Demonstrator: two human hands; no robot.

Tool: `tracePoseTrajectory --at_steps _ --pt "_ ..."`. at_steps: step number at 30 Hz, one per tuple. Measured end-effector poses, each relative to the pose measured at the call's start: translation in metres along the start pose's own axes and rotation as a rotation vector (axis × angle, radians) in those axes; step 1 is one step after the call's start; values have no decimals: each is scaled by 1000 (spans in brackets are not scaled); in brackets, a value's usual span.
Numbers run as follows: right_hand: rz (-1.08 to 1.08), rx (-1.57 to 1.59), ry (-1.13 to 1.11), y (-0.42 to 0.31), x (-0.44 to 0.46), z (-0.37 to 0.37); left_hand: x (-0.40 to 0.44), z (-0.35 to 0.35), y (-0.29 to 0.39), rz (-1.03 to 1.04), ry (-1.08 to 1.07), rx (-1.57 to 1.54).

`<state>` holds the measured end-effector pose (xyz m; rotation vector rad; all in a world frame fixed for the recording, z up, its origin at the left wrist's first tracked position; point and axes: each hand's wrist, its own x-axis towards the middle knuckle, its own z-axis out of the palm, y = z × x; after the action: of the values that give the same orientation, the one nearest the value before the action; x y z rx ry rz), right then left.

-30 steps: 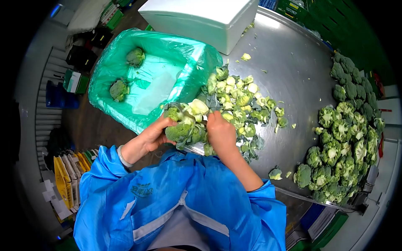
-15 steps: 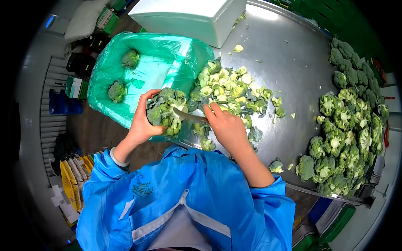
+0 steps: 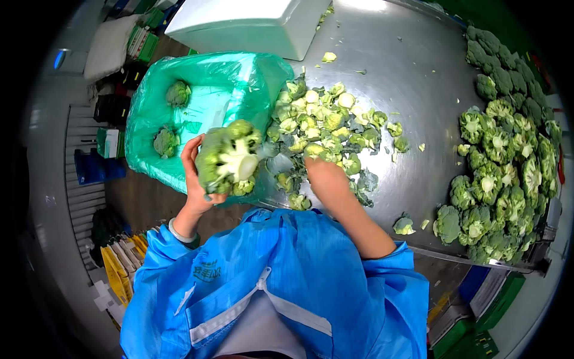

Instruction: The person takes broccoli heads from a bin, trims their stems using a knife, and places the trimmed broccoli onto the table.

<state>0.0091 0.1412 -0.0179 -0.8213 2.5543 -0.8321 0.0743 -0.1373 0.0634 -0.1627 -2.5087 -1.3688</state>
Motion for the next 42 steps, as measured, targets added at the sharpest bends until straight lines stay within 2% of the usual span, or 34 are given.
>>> tracePoseTrajectory --at_steps 2,3,4,6,7,10,11,14,15,19,22,23,26,28,30,32,33,35,36,37,38,39,40,42 --pt "-27 -60 -105 37 -5 29 8 5 12 -108 94 -177" --pt "-67 95 53 29 -8 24 20 1 26 -188 70 -198" --pt "-93 174 174 18 -10 13 25 4 38 -402 71 -519" --pt "-137 319 437 -3 -7 -19 18 -3 14 -751 32 -934" --pt "-165 230 482 -8 -7 -33 19 1 15 -794 12 -942" --pt "-265 -36 424 -10 -8 -50 17 10 15 -939 -31 -943" --pt "-260 -145 382 -6 -9 -49 18 12 17 -951 -59 -924" --pt "-253 -274 226 7 -10 -58 28 20 27 -777 -158 -812" --pt "-260 -299 179 9 -11 -64 31 21 30 -776 -158 -786" --pt "-356 -504 41 21 -10 -88 44 24 38 -672 -334 -524" --pt "-51 -625 77 68 -8 -71 47 29 35 -833 -323 -577" --pt "26 -628 0 84 -11 -80 46 29 31 -884 -280 -611" --pt "-209 -165 187 63 -29 -96 47 37 28 -831 -229 -536" --pt "-324 57 111 49 -31 -89 51 48 29 -787 -253 -435" --pt "-332 17 43 42 -27 -85 53 62 35 -676 -276 -335" --pt "-260 -114 -35 55 -30 -77 55 66 39 -717 -254 -377" --pt "-197 -185 -69 68 -36 -75 52 67 28 -634 -250 -283" --pt "-60 -331 -129 91 -48 -75 52 66 20 -733 -222 -471" --pt "-110 -170 -41 93 -54 -78 54 68 23 -791 -195 -517" --pt "-212 165 193 92 -58 -73 55 74 18 -757 -177 -505" --pt "-220 396 336 81 -56 -70 59 88 29 -719 -191 -496" --pt "-157 544 359 67 -58 -79 60 103 36 -671 -270 -468" --pt "-87 645 439 60 -59 -75 62 118 45 -614 -331 -437" --pt "-70 638 542 61 -62 -65 62 151 68 -508 -430 -294"
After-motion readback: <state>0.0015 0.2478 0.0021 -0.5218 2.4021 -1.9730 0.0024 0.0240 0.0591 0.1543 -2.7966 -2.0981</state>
